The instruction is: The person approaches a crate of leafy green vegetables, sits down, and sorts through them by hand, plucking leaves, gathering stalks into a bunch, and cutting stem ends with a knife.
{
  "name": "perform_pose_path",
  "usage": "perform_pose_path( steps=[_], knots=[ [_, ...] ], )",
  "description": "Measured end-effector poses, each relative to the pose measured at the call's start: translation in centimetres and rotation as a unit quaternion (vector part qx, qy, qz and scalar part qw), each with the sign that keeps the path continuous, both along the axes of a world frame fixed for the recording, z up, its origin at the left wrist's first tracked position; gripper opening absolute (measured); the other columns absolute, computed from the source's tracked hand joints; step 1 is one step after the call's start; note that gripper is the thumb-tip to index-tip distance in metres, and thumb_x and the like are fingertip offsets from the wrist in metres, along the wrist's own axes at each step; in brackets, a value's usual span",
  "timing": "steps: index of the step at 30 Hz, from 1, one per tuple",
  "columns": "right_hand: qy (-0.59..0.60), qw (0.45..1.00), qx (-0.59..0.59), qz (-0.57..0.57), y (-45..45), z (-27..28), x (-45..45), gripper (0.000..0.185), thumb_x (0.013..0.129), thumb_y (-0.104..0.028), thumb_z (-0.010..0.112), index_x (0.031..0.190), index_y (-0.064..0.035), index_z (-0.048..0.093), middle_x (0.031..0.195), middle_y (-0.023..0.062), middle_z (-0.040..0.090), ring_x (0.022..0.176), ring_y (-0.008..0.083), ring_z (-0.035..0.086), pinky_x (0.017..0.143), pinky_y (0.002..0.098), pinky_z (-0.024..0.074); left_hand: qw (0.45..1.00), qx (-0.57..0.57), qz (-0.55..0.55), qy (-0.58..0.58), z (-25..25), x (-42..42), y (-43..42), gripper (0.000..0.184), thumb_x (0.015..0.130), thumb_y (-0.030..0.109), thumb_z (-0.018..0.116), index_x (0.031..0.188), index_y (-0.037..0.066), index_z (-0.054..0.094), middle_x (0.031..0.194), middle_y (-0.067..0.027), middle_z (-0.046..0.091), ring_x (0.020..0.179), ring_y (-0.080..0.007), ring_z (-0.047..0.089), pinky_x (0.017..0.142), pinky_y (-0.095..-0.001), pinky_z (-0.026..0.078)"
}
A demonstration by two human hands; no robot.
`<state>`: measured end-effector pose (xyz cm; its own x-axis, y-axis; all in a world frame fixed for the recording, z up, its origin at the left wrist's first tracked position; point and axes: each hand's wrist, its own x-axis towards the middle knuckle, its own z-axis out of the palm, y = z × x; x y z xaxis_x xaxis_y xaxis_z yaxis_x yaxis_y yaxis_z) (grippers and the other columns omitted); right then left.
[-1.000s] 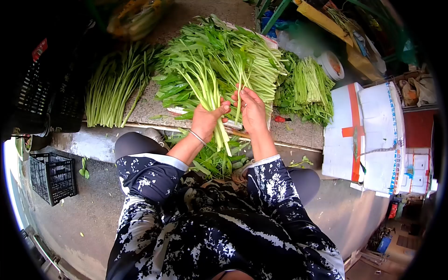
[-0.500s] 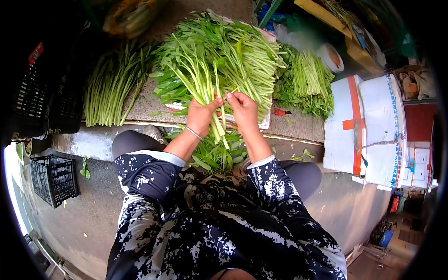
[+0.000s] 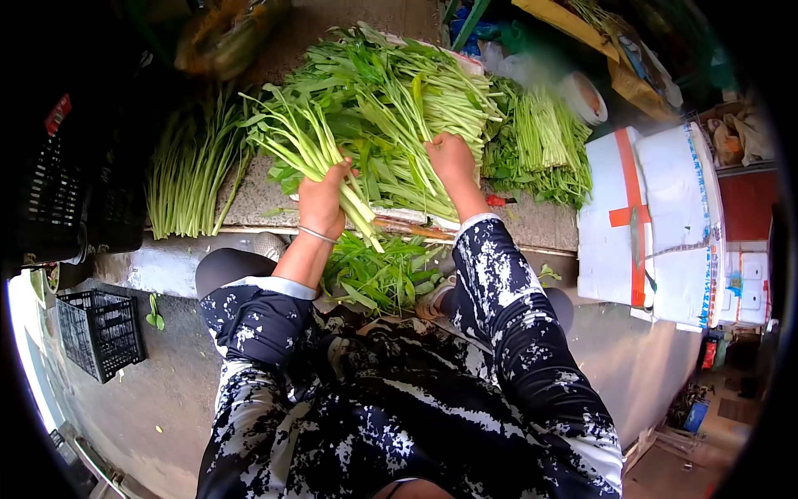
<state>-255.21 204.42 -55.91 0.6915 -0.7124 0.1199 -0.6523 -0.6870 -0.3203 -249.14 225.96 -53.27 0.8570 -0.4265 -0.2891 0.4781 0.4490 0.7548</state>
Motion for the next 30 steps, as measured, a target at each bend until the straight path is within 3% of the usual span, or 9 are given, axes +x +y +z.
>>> perform_pose_path(
  steps=[2,6,9,14,16,19,24,26,30],
  knots=[
    [0.045,0.998,0.039,0.002,-0.9,-0.6,0.8,0.022,0.076,-0.03,0.06,0.082,-0.0094,0.062,0.088,0.0115,0.06,0.077,0.0283,0.059,0.066,0.0387,0.0464,1.0,-0.026,-0.003,-0.006,0.2,0.3,-0.1,0.022,0.078,0.001,0.05,0.1,0.003,0.049,0.086,-0.0073,0.059,0.072,-0.0168,0.055,0.063,-0.0275,0.045],
    [0.112,0.989,-0.076,0.054,-1.0,-0.5,1.3,0.02,0.073,-0.029,0.061,0.08,-0.0106,0.063,0.08,0.0097,0.062,0.072,0.0269,0.06,0.063,0.0376,0.0472,0.998,-0.047,-0.022,0.034,0.3,0.3,-0.2,0.019,0.079,0.001,0.052,0.098,0.005,0.047,0.086,-0.0073,0.058,0.07,-0.0175,0.056,0.062,-0.0286,0.047],
    [-0.045,0.996,-0.075,0.031,0.5,2.3,0.5,0.015,0.071,-0.024,0.06,0.069,-0.0095,0.06,0.063,0.0076,0.061,0.059,0.0261,0.059,0.051,0.0382,0.0458,0.995,-0.061,-0.023,0.069,0.5,0.1,-0.3,0.015,0.079,0.004,0.057,0.091,0.004,0.048,0.079,-0.0075,0.058,0.063,-0.0171,0.057,0.054,-0.0281,0.048],
    [-0.153,0.983,-0.095,0.028,5.2,3.1,-2.3,0.013,0.069,-0.024,0.063,0.072,-0.0115,0.059,0.062,0.0049,0.06,0.055,0.0234,0.057,0.049,0.0359,0.0441,0.995,-0.066,-0.048,0.063,0.2,-0.9,-0.9,0.019,0.077,0.001,0.06,0.091,0.005,0.048,0.077,-0.0056,0.057,0.061,-0.0156,0.056,0.05,-0.0255,0.047],
    [-0.218,0.975,0.041,0.014,7.9,3.0,-3.6,0.014,0.068,-0.019,0.067,0.075,-0.0094,0.059,0.065,0.0037,0.059,0.055,0.0203,0.054,0.05,0.0331,0.0433,0.996,-0.035,-0.049,0.059,0.0,-1.5,-1.2,0.021,0.076,0.0,0.062,0.092,0.005,0.049,0.078,-0.0058,0.059,0.062,-0.0152,0.057,0.05,-0.0248,0.047],
    [-0.293,0.949,0.111,0.045,10.8,2.4,-5.0,0.017,0.068,-0.011,0.069,0.079,-0.0042,0.059,0.071,0.0029,0.058,0.057,0.0122,0.049,0.054,0.0247,0.0426,0.997,-0.028,-0.054,0.054,0.1,-2.3,-1.4,0.022,0.074,-0.001,0.063,0.093,0.004,0.052,0.081,-0.0058,0.062,0.066,-0.0146,0.058,0.051,-0.0248,0.047],
    [-0.297,0.945,0.103,0.094,12.4,1.4,-6.3,0.015,0.069,-0.008,0.068,0.081,-0.005,0.058,0.071,0.0035,0.058,0.057,0.0139,0.051,0.053,0.0265,0.0428,0.994,-0.036,-0.092,0.035,-0.9,-2.7,-1.3,0.022,0.075,0.001,0.063,0.093,0.005,0.054,0.084,-0.0051,0.061,0.07,-0.0142,0.058,0.052,-0.0239,0.047],
    [-0.386,0.861,0.32,0.086,12.7,1.8,-5.9,0.016,0.073,-0.009,0.066,0.086,-0.0032,0.059,0.073,0.0024,0.06,0.059,0.0084,0.051,0.055,0.0217,0.0422,0.994,-0.036,-0.094,0.042,-0.6,-2.8,-1.1,0.02,0.075,0.0,0.062,0.093,0.005,0.055,0.085,-0.0047,0.061,0.07,-0.0123,0.057,0.051,-0.0221,0.046],
    [-0.335,0.825,0.454,0.033,11.8,1.5,-5.7,0.01,0.078,-0.009,0.062,0.081,0.0001,0.06,0.07,0.0014,0.059,0.061,0.0055,0.051,0.056,0.0194,0.0415,0.994,-0.015,-0.104,0.043,-0.3,-2.8,-0.8,0.019,0.076,0.0,0.061,0.093,0.006,0.055,0.085,-0.0045,0.062,0.07,-0.0116,0.058,0.051,-0.0221,0.046]
  ],
)
